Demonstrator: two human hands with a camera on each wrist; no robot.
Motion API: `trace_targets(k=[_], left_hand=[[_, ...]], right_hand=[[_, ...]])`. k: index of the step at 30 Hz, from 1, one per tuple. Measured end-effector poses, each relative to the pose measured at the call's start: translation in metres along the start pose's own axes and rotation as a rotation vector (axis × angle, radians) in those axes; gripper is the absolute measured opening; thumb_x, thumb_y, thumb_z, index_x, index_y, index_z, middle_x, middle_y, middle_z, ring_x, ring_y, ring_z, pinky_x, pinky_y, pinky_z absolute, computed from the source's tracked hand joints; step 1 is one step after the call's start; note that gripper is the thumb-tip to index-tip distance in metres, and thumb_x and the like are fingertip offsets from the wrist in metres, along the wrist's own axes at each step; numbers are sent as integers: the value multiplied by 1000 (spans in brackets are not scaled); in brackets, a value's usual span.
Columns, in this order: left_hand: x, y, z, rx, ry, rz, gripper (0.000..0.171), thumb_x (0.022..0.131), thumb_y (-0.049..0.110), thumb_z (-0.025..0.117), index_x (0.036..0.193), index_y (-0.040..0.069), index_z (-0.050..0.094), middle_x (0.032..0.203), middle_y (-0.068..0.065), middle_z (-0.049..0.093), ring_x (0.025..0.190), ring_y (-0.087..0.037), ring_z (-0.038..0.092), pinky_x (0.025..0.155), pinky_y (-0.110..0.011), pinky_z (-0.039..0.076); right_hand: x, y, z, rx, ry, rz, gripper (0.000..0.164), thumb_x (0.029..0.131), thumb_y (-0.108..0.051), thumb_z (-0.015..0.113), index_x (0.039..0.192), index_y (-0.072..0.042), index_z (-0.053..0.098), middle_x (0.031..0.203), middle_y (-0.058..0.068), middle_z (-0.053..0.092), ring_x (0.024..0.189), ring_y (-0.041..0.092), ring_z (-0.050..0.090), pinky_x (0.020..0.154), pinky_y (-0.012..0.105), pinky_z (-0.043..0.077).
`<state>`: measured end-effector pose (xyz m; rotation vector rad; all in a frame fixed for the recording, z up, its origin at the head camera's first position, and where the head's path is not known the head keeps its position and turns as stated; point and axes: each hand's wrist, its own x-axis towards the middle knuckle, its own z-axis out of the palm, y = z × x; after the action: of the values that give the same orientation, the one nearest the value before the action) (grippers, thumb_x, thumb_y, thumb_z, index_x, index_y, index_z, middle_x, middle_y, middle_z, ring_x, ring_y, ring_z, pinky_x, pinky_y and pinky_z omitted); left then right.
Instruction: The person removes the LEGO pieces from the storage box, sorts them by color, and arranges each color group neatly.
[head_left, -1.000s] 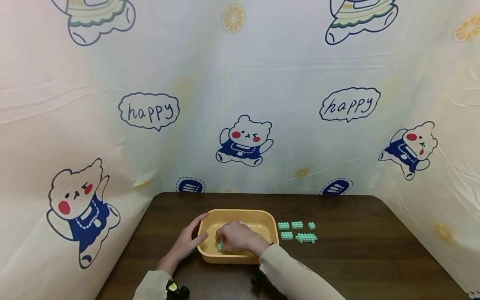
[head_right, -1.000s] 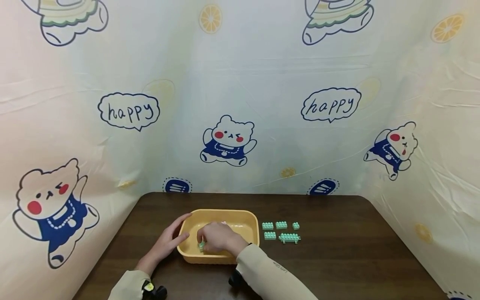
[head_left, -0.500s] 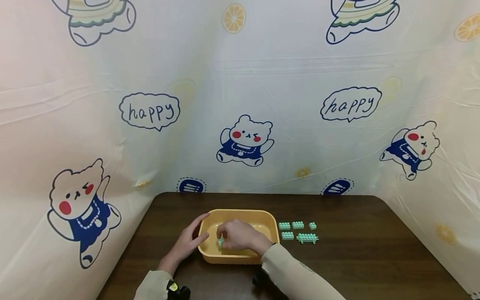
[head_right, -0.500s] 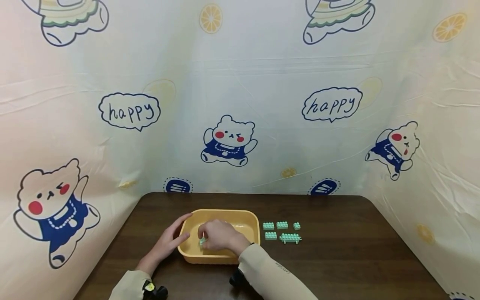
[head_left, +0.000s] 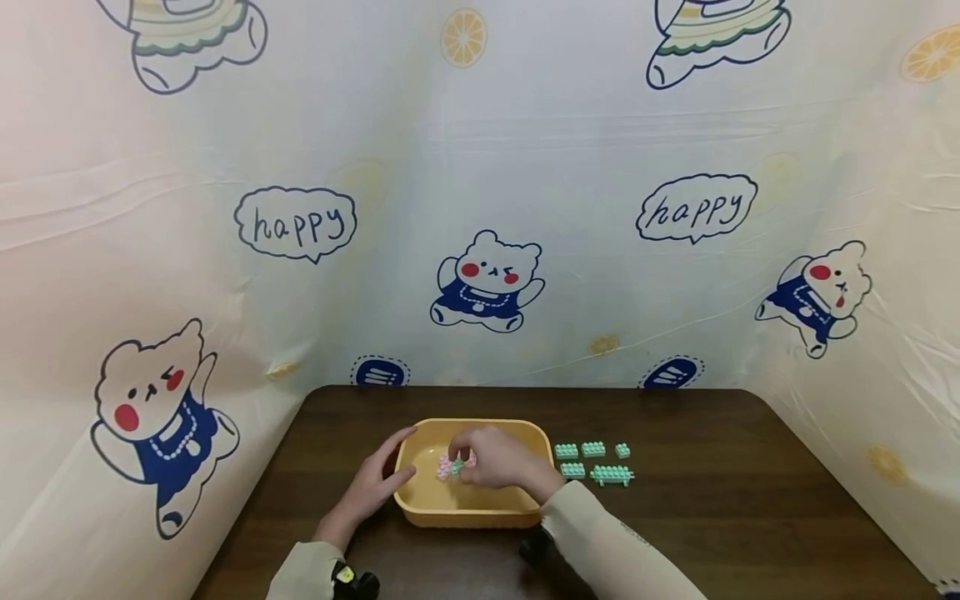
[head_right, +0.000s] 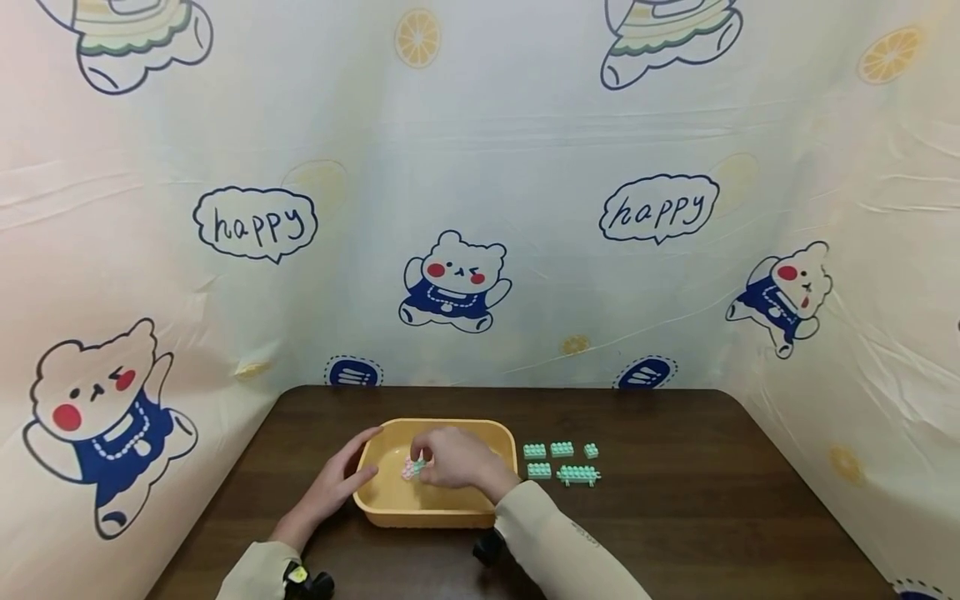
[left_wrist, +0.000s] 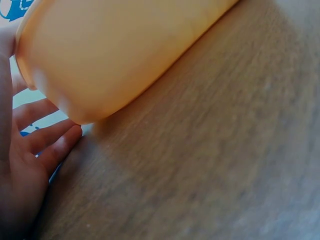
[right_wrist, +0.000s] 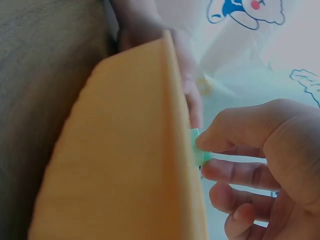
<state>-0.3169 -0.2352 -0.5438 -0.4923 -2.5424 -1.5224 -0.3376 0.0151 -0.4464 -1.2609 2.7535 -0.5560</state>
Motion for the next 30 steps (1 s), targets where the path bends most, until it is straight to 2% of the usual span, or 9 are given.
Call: trace_targets(k=[6,11,14,16,20,21,23,27,30], left_hand=[[1,-6,1,-14,-1,2,59,93,26,64,147,24,39,152,-9,41,132,-32,48,104,-53,41],[2,-5,1,-12,-4,-32,60,93,26,64,147,29,39,152,-6,42,129,-28,51,103,-49,44],[3,-6,0,-1,-7,-34,60,93,26,63,148,29,38,152,-6,41,129,-28,51,103,-45,44],[2,-2,-1,4,-17,-34,61,94,24,62,149,23,36,152,-11,40,128,-30,51,102,-41,45],[0,-1,-1,12,-15,-30,61,95,22,61,150,19,35,153,-13,39,128,-32,51,100,-42,47],[0,-1,0,13,-13,-23,61,95,21,61,150,18,35,153,-14,39,128,-33,51,100,-46,47],[1,-6,2,9,-2,-15,60,95,24,62,149,22,36,153,-12,40,129,-32,51,101,-50,46],[1,-6,2,1,4,-20,61,93,26,63,149,24,38,152,-9,41,129,-31,51,102,-48,46],[1,-4,2,3,-2,-32,61,93,27,63,148,25,37,152,-7,41,129,-29,51,103,-45,45]], right_hand=[[-13,11,-15,-6,57,18,20,81,-19,74,101,-17,71,89,-8,64,81,10,58,70,21,46],[-27,20,-28,-43,112,63,19,81,-20,74,100,-20,71,90,-6,65,79,9,55,69,23,46],[-36,25,-35,-53,138,83,18,82,-18,73,99,-20,71,91,-4,66,79,12,57,67,24,45],[-42,28,-40,-48,152,97,17,82,-18,72,99,-20,71,91,-4,66,79,14,58,66,24,45],[-51,37,-45,-13,168,161,19,81,-17,72,99,-21,71,90,-6,65,78,13,56,64,25,46],[-53,40,-46,-6,173,174,19,81,-17,72,99,-21,71,90,-6,64,78,12,55,64,25,46],[-57,45,-47,14,179,201,20,81,-16,72,100,-21,71,91,-7,65,80,13,57,65,25,47],[-66,56,-51,40,200,231,19,82,-16,72,100,-20,72,92,-9,65,85,16,61,69,26,50],[-74,63,-54,60,229,241,17,82,-15,73,99,-19,72,91,-9,65,83,14,60,69,26,52]])
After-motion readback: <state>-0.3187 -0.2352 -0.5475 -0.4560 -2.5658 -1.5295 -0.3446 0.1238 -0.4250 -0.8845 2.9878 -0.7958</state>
